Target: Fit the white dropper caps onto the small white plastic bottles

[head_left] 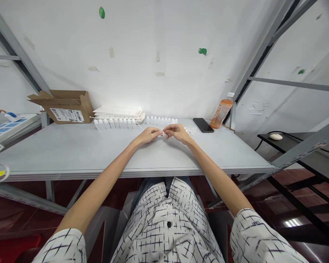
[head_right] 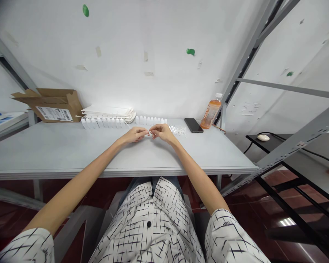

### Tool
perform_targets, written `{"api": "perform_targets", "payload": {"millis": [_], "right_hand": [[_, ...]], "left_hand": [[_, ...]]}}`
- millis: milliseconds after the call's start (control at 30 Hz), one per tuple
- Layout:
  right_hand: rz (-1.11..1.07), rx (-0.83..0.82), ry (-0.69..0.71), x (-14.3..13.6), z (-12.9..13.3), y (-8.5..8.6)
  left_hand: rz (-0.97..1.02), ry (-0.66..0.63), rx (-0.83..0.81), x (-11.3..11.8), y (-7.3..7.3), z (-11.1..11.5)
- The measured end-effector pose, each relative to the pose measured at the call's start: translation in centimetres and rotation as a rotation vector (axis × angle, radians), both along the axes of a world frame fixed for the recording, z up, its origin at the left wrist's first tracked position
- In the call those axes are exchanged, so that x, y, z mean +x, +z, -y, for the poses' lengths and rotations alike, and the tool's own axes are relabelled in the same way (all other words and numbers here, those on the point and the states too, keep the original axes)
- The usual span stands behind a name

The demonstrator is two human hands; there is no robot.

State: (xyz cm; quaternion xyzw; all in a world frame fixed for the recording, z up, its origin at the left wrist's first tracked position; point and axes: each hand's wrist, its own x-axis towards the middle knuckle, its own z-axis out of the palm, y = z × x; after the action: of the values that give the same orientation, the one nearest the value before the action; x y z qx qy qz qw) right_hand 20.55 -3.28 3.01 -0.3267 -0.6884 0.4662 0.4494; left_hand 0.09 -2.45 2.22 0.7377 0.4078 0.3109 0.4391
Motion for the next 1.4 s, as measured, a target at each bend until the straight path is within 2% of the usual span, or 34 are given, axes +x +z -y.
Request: {"api": "perform_targets", "payload": {"millis": [367,633,900,1167,1400], "right_hand": [[0.192,0.118,-0.088,0.12,-0.18,-0.14],[0.253,0.160,-0.126,-0.04,-0.28,-0.66],[0.193,0.109,-0.149,-0.44,-0.22,-0.79],[0.045,0.031,-0.102,-0.32,-0.45,-0.90],[0.048,0.047,-0.080,-0.33,-0.49,-0.87]], "left_hand": [[-0.110,-0.009,0.151,-0.29,-0.33,-0.40],[-0.165,0.020,0.237,-0.22,-0.29,-0.17],[-0.136,0.022,0.219,-0.03,-0.21,-0.07],[-0.055,0.023,0.159,-0.05,-0.37,-0.24],[-0.059,0.008,0.162,-0.07,-0.37,-0.32]]}}
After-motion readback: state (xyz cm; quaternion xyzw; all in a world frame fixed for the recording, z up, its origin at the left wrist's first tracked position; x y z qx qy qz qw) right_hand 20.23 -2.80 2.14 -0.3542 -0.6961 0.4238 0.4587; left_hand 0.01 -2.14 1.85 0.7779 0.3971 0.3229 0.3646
